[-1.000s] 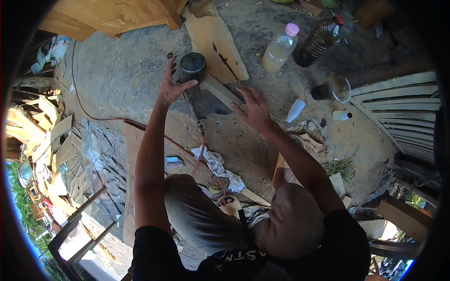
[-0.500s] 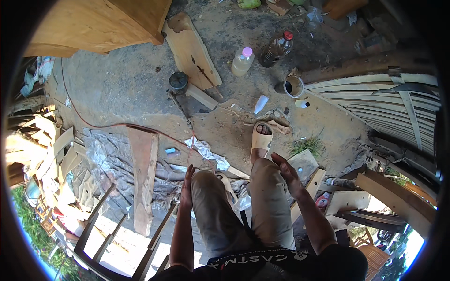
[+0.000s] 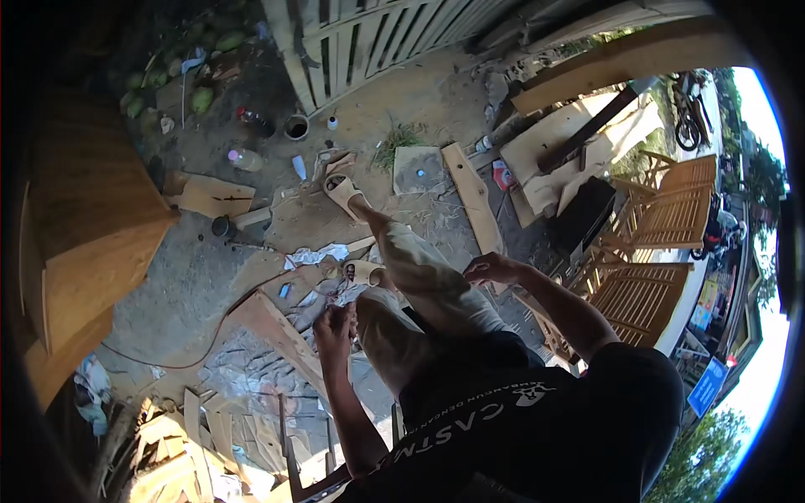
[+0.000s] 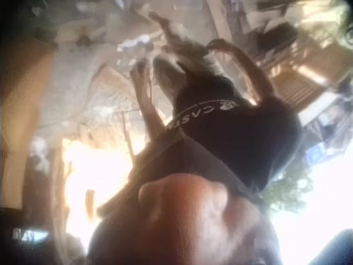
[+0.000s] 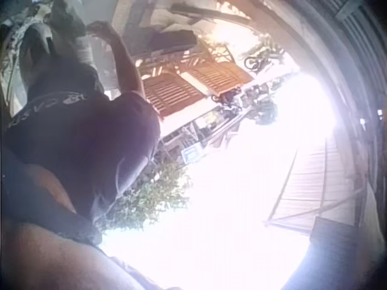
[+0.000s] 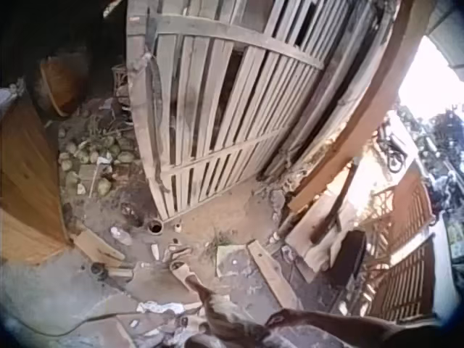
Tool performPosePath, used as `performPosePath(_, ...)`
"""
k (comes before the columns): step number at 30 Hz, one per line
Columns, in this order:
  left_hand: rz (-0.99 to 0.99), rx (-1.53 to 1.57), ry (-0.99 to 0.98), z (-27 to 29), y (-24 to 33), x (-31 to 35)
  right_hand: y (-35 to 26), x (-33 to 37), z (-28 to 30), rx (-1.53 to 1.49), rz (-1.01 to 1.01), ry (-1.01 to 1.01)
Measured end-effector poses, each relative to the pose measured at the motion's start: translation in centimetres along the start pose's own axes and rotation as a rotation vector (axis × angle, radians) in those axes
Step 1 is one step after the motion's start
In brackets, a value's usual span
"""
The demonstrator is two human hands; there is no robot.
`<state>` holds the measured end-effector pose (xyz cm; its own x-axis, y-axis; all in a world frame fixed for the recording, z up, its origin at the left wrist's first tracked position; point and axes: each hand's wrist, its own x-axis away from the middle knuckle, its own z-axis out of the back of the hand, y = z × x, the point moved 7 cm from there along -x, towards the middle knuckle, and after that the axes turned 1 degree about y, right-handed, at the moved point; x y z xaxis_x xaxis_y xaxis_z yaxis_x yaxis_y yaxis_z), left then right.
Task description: The person mixes a dark liquid in a small container by pouring from a bottle and stirring, then applies the mixture to the edges of a wooden frame using a tool.
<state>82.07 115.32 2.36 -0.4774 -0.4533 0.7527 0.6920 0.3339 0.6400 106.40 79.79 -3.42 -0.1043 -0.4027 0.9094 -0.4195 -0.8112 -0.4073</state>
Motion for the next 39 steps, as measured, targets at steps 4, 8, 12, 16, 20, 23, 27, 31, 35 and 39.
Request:
performPosePath(4, -0.660, 0.488, -0.527, -9.3, 19.4, 7.6, 5.5, 6.7, 5.3, -0.059, 0.111, 0.529)
performPosePath(8, -1.066, 0.484, -1.221, -21.8, 35.7, 24.7, 14.2, 12.5, 5.9, -0.044, -0.127, 0.682)
performPosePath(12, -0.889, 0.709, -1.762, -29.1, 40.6, 35.6, 22.8, 12.8, 9.2, 0.162, -0.064, 0.795)
performPosePath(16, -0.751, 0.725, -1.923, -38.5, 40.8, 36.3, 30.5, 15.2, 15.1, -0.427, 0.033, 0.937)
performPosePath(20, -0.717, 0.592, -1.821, -51.5, 41.0, 33.6, 25.0, 18.9, 34.4, -0.691, 0.292, 1.125)
performPosePath(23, -0.575, 0.408, -1.355, -62.1, 36.7, 25.2, 17.8, 20.8, 51.9, -0.761, 0.606, 1.175)
performPosePath(27, -0.549, -0.330, -0.699, -67.9, 24.0, 9.9, 7.3, 21.6, 71.9, -0.768, 0.830, 1.225)
performPosePath(31, -0.247, -0.555, -0.407, -60.0, 9.0, 3.4, 3.2, 20.1, 87.1, -0.991, 0.809, 1.110)
performPosePath(35, 0.201, -0.460, 0.089, -42.0, -1.9, 8.3, -4.0, 16.5, 89.4, -1.230, 0.919, 0.755)
performPosePath(39, 0.331, -0.496, 0.168, -35.5, -8.1, 13.2, -1.5, 17.5, 94.5, -1.315, 0.913, 0.654)
